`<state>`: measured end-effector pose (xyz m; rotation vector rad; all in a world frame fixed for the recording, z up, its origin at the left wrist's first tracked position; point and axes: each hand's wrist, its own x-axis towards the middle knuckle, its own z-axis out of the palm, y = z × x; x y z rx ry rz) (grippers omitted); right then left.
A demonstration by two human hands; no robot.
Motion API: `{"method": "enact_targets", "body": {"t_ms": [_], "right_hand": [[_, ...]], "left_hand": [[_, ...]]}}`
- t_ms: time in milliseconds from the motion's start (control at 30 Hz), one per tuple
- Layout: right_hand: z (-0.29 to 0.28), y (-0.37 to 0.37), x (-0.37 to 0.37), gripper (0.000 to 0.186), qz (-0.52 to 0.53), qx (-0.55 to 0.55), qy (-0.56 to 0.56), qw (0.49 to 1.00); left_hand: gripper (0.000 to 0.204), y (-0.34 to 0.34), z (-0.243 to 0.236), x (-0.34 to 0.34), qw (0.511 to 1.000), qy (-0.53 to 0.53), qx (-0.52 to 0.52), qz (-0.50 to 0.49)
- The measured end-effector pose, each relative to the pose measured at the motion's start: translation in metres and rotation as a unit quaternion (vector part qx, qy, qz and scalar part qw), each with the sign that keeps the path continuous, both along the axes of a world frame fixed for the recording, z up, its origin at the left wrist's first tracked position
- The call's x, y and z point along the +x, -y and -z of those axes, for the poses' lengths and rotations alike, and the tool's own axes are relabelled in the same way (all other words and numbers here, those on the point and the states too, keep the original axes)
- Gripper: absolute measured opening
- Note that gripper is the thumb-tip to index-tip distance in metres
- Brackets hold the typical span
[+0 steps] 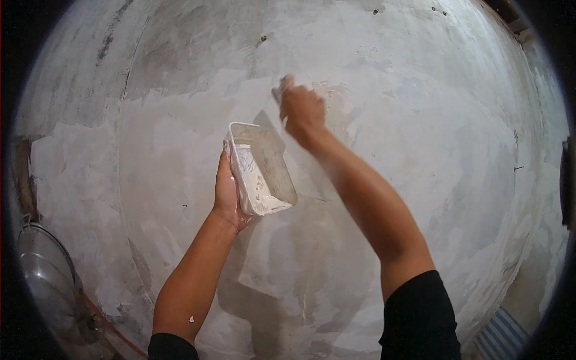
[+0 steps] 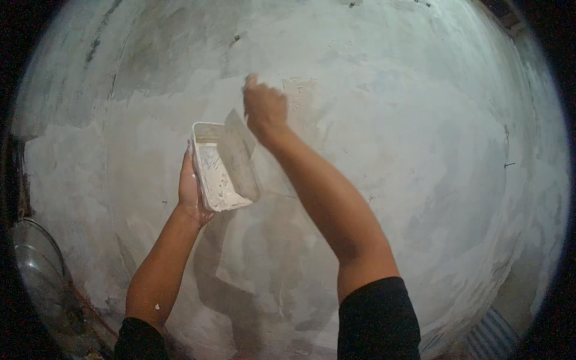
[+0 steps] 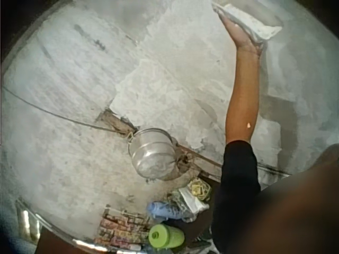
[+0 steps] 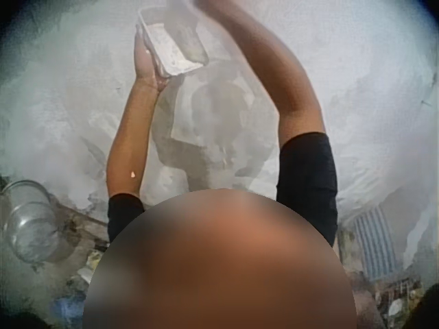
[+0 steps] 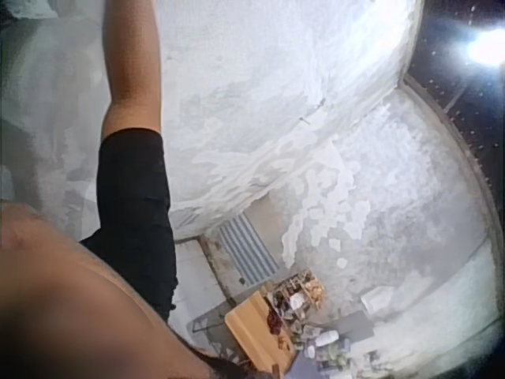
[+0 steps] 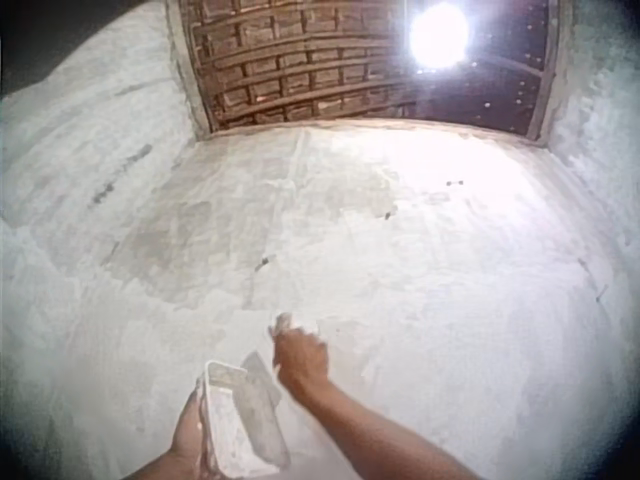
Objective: Applying putty/plaster to a wall with a spatula to smooth the surface.
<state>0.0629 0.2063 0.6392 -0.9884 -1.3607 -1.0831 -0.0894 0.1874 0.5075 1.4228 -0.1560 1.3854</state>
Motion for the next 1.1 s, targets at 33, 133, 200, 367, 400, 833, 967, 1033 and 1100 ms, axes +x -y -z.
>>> {"method": "enact_targets", "body": {"t_ms": [33, 133, 200, 367, 400, 833, 967, 1033, 1100], "right_hand": [[0.006, -0.006, -0.004, 0.032, 0.011, -0.001, 0.029, 1.000], [0.010, -0.007, 0.004, 0.026, 0.037, -0.004, 0.031, 0.999], [0.010, 0.000, 0.014, 0.024, 0.045, -0.010, 0.004, 0.999], [-0.007, 0.017, 0.061, 0.027, 0.094, 0.033, -0.110, 0.989], [-0.006, 0.024, 0.066, 0.027, 0.096, 0.028, -0.110, 0.989], [0.052, -0.002, 0.099, 0.036, -0.003, 0.021, -0.016, 1.000], [0.064, -0.002, 0.122, 0.047, 0.057, -0.090, -0.140, 0.984], [0.065, 0.011, 0.150, 0.045, 0.075, -0.097, -0.168, 0.978], [0.063, 0.026, 0.173, 0.039, 0.114, -0.052, -0.183, 0.975]], "left_hand": [[0.072, 0.001, -0.001, -0.002, 1.000, 0.002, -0.012, -0.012], [0.072, -0.003, -0.002, 0.000, 1.000, 0.000, 0.003, -0.012], [0.072, -0.002, -0.001, -0.002, 1.000, 0.000, -0.003, -0.015], [0.073, -0.006, -0.001, -0.003, 1.000, -0.003, -0.010, -0.021], [0.074, -0.009, 0.000, -0.005, 1.000, 0.001, -0.013, -0.019], [0.063, 0.001, 0.000, -0.002, 0.998, 0.032, -0.061, -0.013], [0.068, -0.015, 0.002, -0.003, 1.000, 0.022, -0.023, -0.004], [0.065, -0.010, 0.000, 0.000, 0.999, 0.038, -0.038, -0.010], [0.064, -0.008, 0.000, -0.003, 0.998, 0.038, -0.041, -0.020]]}}
